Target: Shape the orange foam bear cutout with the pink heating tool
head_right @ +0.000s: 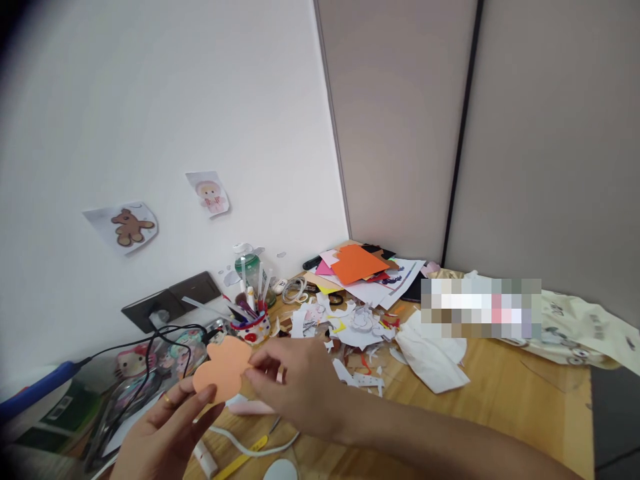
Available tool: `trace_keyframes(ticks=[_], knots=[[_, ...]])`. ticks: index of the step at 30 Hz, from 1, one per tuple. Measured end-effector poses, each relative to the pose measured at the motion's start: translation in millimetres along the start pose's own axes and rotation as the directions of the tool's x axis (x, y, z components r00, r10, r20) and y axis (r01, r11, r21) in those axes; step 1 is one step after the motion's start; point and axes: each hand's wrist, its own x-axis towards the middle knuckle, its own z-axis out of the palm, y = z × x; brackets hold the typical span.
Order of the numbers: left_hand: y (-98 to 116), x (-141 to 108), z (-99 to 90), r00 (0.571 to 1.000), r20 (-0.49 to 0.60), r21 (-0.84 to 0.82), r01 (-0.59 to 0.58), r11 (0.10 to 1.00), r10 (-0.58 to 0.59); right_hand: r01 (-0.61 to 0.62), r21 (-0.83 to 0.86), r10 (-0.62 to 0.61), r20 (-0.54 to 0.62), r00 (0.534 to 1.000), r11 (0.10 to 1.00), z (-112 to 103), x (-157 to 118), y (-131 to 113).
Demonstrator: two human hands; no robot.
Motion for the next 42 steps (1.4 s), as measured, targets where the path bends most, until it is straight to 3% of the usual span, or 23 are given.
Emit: trace_keyframes(ticks=[3, 5, 9, 11, 14, 17, 22, 32, 38, 40, 42], knots=[[3, -1, -0.9, 1.000, 0.028, -0.015, 0.007, 1.000, -0.007, -0.207, 0.262, 0.183, 0.110, 0.977, 0.943, -5, 8, 2], [7, -1, -2.9, 0.999, 0.030, -0.011, -0.018, 1.000, 0.019, -0.221, 0.268, 0.198, 0.109, 0.974, 0.938, -9, 13, 7], [15, 1, -11.7, 0.998, -0.033, -0.084, -0.058, 0.995, 0.056, -0.127, -0.189, 0.157, 0.150, 0.976, 0.974, -7, 13, 22], [18, 3, -16.8, 0.996, -0.061, -0.121, -0.066, 0.990, 0.059, -0.017, -0.422, 0.131, 0.242, 0.962, 0.906, -2, 8, 29], [22, 3, -22.4, 0.993, -0.093, -0.150, -0.091, 0.985, 0.078, 0.127, -0.599, 0.119, 0.353, 0.928, 0.790, 3, 3, 36], [25, 0, -25.3, 0.989, -0.103, -0.169, -0.124, 0.978, 0.108, 0.133, -0.690, 0.158, 0.341, 0.927, 0.711, -2, 6, 40], [32, -3, -27.4, 0.982, -0.120, -0.196, -0.164, 0.967, 0.142, 0.104, -0.738, 0.188, 0.303, 0.934, 0.667, -14, 14, 45], [32, -3, -22.5, 0.984, -0.143, -0.198, -0.133, 0.971, 0.106, 0.156, -0.805, 0.235, 0.343, 0.909, 0.573, 31, -10, 43], [34, -4, -22.6, 0.982, -0.150, -0.197, -0.147, 0.969, 0.118, 0.203, -0.761, 0.124, 0.348, 0.929, 0.616, 28, -8, 54], [35, -2, -25.9, 0.977, -0.168, -0.209, -0.168, 0.963, 0.134, 0.165, -0.695, 0.102, 0.326, 0.940, 0.700, 17, -3, 52], [36, -1, -28.8, 0.972, -0.182, -0.225, -0.185, 0.957, 0.146, 0.047, -0.578, 0.157, 0.297, 0.942, 0.815, 3, 7, 42]])
